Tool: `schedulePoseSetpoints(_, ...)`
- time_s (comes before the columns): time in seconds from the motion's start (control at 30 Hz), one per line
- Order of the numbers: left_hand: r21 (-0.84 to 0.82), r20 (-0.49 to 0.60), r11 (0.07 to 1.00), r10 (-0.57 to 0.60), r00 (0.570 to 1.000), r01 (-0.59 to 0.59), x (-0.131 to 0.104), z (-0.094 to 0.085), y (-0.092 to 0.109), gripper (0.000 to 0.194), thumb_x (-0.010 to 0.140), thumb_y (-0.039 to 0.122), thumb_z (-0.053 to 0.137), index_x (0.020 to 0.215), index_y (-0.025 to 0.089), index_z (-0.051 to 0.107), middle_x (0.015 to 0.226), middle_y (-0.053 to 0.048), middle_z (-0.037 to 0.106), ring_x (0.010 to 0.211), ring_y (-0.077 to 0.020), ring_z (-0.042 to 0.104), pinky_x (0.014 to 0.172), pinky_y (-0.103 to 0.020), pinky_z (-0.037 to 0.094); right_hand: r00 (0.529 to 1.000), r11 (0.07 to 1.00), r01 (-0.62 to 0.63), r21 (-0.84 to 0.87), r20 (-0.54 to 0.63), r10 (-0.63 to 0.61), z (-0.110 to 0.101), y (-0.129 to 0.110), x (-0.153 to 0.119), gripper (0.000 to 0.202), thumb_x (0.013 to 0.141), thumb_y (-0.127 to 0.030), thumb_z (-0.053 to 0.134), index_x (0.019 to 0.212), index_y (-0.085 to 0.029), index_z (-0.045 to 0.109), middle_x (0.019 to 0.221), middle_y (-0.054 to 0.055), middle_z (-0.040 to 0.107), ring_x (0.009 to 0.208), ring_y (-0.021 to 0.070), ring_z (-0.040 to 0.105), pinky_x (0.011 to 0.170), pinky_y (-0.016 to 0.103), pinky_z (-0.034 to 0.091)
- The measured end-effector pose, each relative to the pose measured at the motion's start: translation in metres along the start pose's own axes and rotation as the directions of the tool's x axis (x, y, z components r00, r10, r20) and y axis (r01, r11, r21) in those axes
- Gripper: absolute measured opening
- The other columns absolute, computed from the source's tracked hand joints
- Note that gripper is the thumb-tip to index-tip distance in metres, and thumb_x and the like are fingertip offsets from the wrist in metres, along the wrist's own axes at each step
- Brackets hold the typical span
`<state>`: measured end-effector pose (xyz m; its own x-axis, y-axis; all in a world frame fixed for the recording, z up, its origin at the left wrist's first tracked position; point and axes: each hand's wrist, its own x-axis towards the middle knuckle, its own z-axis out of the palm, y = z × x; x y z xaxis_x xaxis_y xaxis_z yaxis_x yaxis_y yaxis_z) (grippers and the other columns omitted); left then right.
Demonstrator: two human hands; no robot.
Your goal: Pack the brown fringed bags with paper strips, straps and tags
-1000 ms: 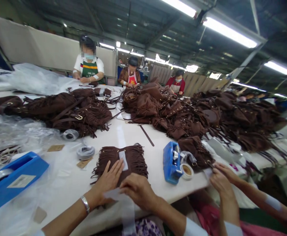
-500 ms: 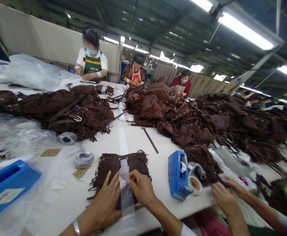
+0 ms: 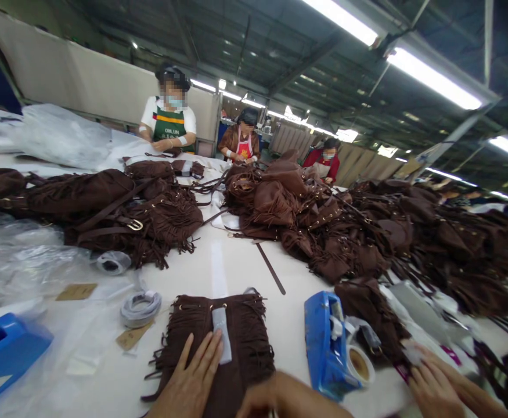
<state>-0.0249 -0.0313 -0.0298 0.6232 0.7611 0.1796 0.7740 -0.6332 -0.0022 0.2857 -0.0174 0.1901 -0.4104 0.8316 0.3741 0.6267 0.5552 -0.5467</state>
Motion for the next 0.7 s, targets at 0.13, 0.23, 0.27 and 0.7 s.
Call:
schedulePoseSetpoints(0.13,0.185,-0.258,0.983,0.048,0.965,0.001,0.004,0.007,-0.004,0.074,0.068,0.011,0.046,0.142,0.019,0.048,0.155,-0.009,0.039,0.150,-0.0252,0.014,0.120,-0.058,0.001,0.951,0.993,-0.103,0.066,0.299,0.079,0.105,0.025,0.075,0.026,0.099,-0.035,0.048,0.087,-0.021,0.068,0.071,-0.005,0.070,0.063,0.0111,0.066,0.058,0.021,0.049)
schedulePoseSetpoints(0.23,0.223,-0.329,0.974,0.111,0.938,-0.037,0.008,0.005,-0.007,0.064,0.068,0.011,0.048,0.130,0.020,0.060,0.146,-0.008,0.052,0.151,-0.0265,0.006,0.120,-0.059,-0.006,0.931,0.976,-0.152,-0.153,0.310,0.194,0.174,0.064,0.132,0.017,0.096,-0.026,0.051,0.094,-0.021,0.068,0.083,-0.002,0.073,0.076,0.0129,0.067,0.068,0.021,0.049)
schedulePoseSetpoints(0.27,0.228,-0.342,0.973,0.121,0.932,-0.043,0.009,0.006,-0.008,0.061,0.069,0.012,0.049,0.128,0.020,0.062,0.144,-0.008,0.054,0.151,-0.0274,0.005,0.120,-0.060,-0.006,0.933,0.968,-0.153,-0.200,0.293,0.208,0.187,0.077,0.148,0.016,0.096,-0.025,0.052,0.096,-0.021,0.068,0.088,-0.001,0.073,0.081,0.0144,0.068,0.072,0.023,0.049)
schedulePoseSetpoints(0.7,0.239,-0.323,0.971,0.097,0.941,-0.018,0.009,0.025,-0.013,0.042,0.087,0.039,0.057,0.126,0.025,0.062,0.152,-0.005,0.044,0.150,-0.0338,0.009,0.120,-0.064,-0.003,0.950,0.855,-0.005,-0.519,0.265,0.167,0.268,0.156,0.222,0.041,0.101,-0.024,0.042,0.141,-0.021,0.049,0.154,0.016,0.035,0.135,0.0314,0.038,0.104,0.049,0.036)
